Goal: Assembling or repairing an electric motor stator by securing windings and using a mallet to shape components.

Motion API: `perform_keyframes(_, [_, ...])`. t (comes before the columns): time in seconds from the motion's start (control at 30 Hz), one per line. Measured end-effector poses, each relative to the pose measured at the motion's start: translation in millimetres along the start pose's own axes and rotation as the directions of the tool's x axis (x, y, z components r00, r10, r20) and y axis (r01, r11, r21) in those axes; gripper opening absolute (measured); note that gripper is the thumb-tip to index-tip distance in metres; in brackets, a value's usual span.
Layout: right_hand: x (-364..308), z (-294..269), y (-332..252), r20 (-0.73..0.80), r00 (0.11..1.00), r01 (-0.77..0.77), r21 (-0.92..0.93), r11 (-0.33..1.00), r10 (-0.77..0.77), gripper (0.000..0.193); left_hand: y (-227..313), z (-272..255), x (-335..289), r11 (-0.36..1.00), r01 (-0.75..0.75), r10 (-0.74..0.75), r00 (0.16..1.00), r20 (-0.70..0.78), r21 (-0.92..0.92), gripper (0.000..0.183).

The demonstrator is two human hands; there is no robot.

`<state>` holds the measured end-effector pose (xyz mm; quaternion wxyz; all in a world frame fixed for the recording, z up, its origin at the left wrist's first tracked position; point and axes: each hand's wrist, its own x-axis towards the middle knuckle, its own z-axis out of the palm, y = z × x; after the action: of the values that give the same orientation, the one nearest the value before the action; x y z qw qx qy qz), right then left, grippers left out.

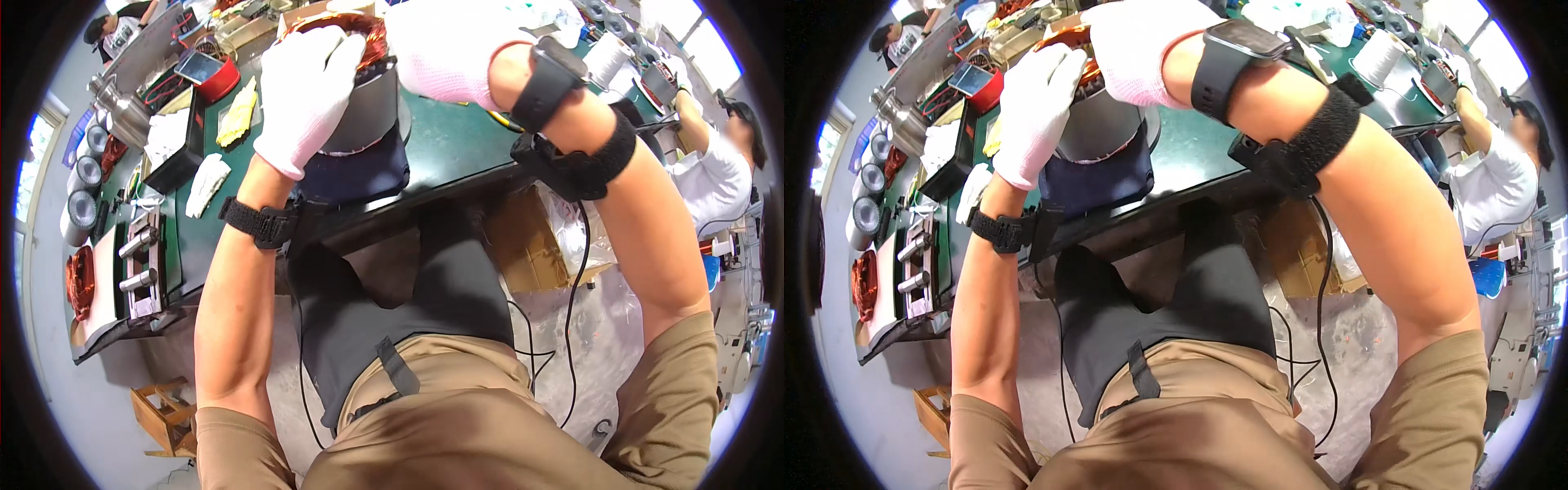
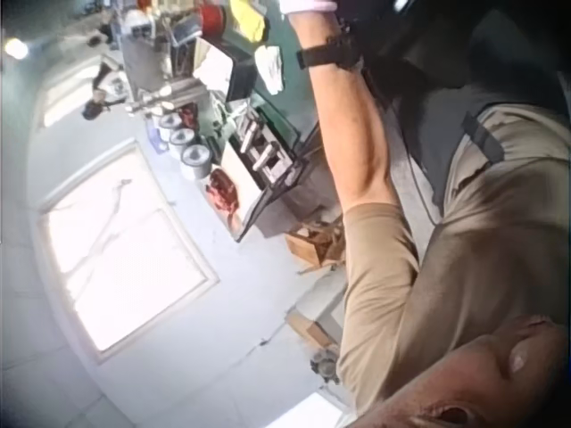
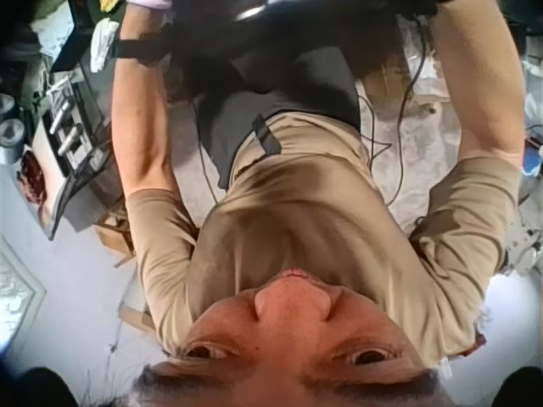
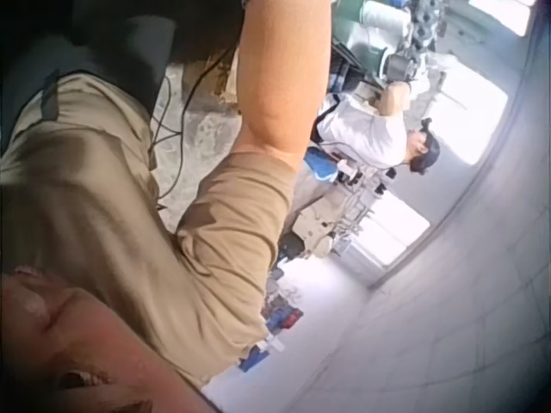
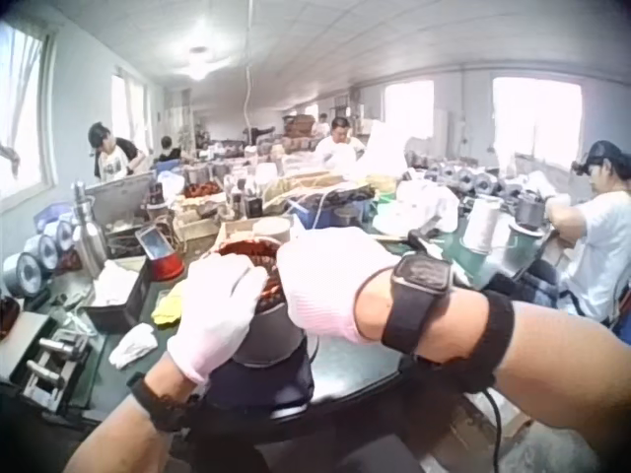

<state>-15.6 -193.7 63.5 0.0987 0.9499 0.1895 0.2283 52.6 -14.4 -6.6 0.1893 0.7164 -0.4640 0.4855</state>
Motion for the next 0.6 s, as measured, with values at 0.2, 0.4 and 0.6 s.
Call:
perform_keyframes(0.2, [-56.9, -1.2, 5.0, 0.004, 0.996, -0.089, 0.14, 0.986, 0.089, 0.027, -16.1, -21.3, -9.3, 0.749, 0.546, -0.459, 0.836, 0.299, -0.376, 0.032])
perform_keyframes(0.4, [-105.0, -2.9, 8.2, 0.15, 0.971, -0.215, 0.23, 0.949, 0.183, 0.031, -21.3, -42.5, 14.8, 0.941, 0.218, -0.109, 0.918, 0.381, -0.258, 0.032])
perform_keyframes(0.6, [-115.0, 9.0, 11.8, 0.15, 0.968, -0.243, 0.34, 0.908, 0.203, 0.032, -17.7, -29.9, -9.1, 0.938, 0.289, -0.232, 0.933, 0.275, -0.191, 0.016])
